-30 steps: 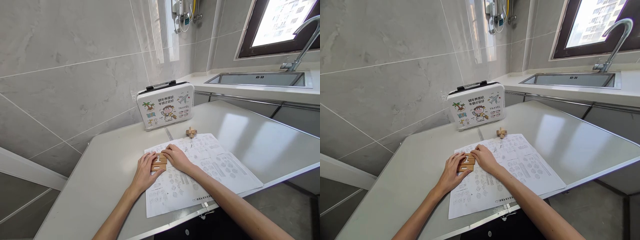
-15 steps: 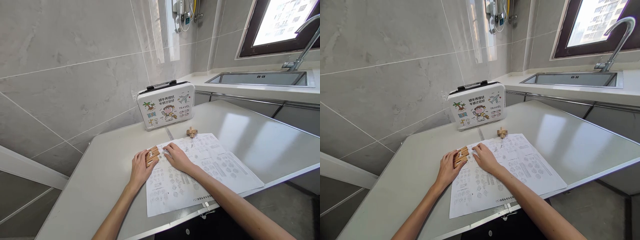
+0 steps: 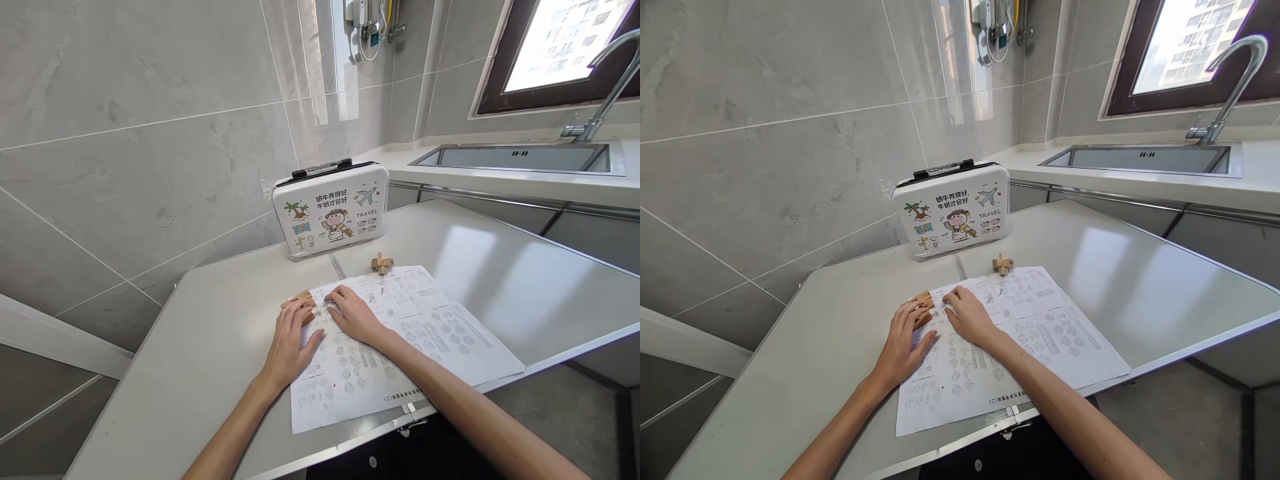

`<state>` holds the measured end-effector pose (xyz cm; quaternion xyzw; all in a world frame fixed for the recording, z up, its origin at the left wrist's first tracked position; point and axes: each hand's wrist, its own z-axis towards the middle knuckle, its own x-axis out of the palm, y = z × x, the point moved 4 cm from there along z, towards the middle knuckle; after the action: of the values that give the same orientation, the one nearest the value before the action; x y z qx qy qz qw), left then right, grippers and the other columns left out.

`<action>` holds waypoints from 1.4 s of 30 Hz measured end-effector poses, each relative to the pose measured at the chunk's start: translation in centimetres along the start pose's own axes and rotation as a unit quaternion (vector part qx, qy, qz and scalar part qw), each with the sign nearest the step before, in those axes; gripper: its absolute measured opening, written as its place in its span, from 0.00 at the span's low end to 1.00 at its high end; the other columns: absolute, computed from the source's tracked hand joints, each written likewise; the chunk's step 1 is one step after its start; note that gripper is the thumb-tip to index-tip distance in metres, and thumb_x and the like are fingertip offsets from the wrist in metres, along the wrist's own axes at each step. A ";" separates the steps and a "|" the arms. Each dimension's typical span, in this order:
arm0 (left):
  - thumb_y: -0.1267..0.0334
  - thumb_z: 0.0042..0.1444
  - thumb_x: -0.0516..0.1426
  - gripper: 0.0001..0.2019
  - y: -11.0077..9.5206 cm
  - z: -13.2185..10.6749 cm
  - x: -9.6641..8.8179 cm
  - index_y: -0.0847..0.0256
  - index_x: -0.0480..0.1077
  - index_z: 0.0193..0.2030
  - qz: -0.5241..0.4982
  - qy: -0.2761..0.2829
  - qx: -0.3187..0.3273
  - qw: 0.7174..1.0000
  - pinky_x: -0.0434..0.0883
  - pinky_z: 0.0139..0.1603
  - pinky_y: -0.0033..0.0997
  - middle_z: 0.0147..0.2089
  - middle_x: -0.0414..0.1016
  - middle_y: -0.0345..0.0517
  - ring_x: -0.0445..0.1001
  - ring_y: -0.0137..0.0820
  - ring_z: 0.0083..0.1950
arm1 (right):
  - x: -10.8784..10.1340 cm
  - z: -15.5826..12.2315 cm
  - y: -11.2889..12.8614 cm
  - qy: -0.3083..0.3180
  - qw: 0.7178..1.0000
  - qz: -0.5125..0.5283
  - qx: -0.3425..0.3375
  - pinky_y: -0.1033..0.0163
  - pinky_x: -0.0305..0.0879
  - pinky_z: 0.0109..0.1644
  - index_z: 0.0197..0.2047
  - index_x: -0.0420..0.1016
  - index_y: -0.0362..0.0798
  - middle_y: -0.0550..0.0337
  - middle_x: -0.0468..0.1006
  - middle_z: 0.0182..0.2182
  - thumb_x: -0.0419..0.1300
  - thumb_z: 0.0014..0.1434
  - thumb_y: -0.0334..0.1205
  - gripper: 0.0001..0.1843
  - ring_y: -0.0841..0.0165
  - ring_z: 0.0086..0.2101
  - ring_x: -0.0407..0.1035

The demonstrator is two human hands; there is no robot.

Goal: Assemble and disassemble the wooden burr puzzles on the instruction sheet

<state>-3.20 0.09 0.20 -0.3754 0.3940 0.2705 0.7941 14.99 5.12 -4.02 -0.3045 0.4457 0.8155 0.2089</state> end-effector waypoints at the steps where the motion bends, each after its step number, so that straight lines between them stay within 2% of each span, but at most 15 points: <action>1: 0.57 0.68 0.57 0.18 -0.3 0.0 0.0 0.51 0.64 0.63 -0.006 0.005 0.010 1.000 0.64 0.69 0.53 0.68 0.65 0.52 0.62 0.45 0.71 | 0.0 0.0 0.0 -0.001 1.000 0.000 -0.001 0.53 0.71 0.52 0.54 0.73 0.48 0.49 0.73 0.48 0.54 0.70 0.34 0.11 0.58 0.49 0.70; 7: 0.63 0.68 0.56 0.12 -1.1 -0.2 -0.3 0.54 0.68 0.58 -0.034 0.010 0.053 0.998 0.68 0.64 0.49 0.57 0.74 0.51 0.71 0.43 0.61 | 0.1 0.0 0.0 -0.004 1.000 0.002 -0.004 0.54 0.71 0.52 0.52 0.73 0.48 0.50 0.73 0.47 0.55 0.70 0.33 0.10 0.59 0.48 0.70; 11: 0.65 0.68 0.55 0.08 -1.5 -0.3 -0.4 0.56 0.70 0.52 -0.044 0.015 0.082 0.996 0.73 0.53 0.43 0.49 0.77 0.49 0.76 0.39 0.50 | 0.2 -0.1 0.0 -0.003 1.000 0.007 -0.006 0.55 0.70 0.51 0.50 0.74 0.48 0.51 0.73 0.47 0.56 0.69 0.31 0.09 0.60 0.48 0.70; 14: 0.65 0.69 0.54 0.05 -1.8 -0.3 -0.3 0.57 0.71 0.47 -0.037 0.022 0.100 0.994 0.72 0.45 0.37 0.43 0.77 0.47 0.76 0.35 0.43 | 0.2 -0.1 0.0 -0.004 1.000 0.005 -0.005 0.55 0.70 0.51 0.49 0.74 0.49 0.52 0.74 0.46 0.57 0.68 0.31 0.09 0.60 0.48 0.70; 19: 0.66 0.69 0.54 0.06 -1.5 -0.4 0.1 0.58 0.71 0.40 -0.022 0.020 0.113 0.993 0.67 0.35 0.31 0.35 0.75 0.45 0.72 0.31 0.34 | 0.2 0.0 -0.1 -0.008 1.000 0.009 -0.009 0.56 0.70 0.52 0.48 0.74 0.49 0.52 0.74 0.46 0.57 0.68 0.30 0.08 0.60 0.48 0.70; 23: 0.66 0.67 0.55 0.09 -1.0 -0.3 0.4 0.59 0.66 0.33 0.002 0.010 0.123 0.992 0.60 0.28 0.29 0.29 0.71 0.40 0.66 0.27 0.27 | 0.2 0.0 -0.1 -0.006 1.000 0.014 -0.007 0.55 0.70 0.52 0.47 0.75 0.48 0.52 0.74 0.45 0.57 0.68 0.30 0.08 0.60 0.48 0.70; 33: 0.68 0.65 0.55 0.18 -0.6 0.2 0.5 0.57 0.54 0.25 0.011 -0.011 0.140 0.990 0.54 0.25 0.29 0.20 0.57 0.31 0.54 0.23 0.21 | -0.1 0.1 0.2 0.001 1.000 0.000 -0.008 0.56 0.70 0.51 0.47 0.74 0.48 0.52 0.74 0.45 0.58 0.67 0.29 0.08 0.60 0.47 0.71; 42: 0.69 0.65 0.56 0.20 -0.3 0.3 0.6 0.58 0.50 0.25 -0.007 -0.014 0.135 0.991 0.52 0.24 0.29 0.20 0.51 0.30 0.49 0.23 0.21 | -0.2 0.1 0.2 0.001 1.000 0.004 -0.006 0.56 0.70 0.50 0.47 0.75 0.48 0.52 0.74 0.45 0.57 0.68 0.30 0.07 0.60 0.47 0.71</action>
<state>-2.53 0.19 -0.05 -0.2638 0.4134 0.2149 0.8446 15.00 5.11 -3.70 -0.3046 0.4418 0.8189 0.2036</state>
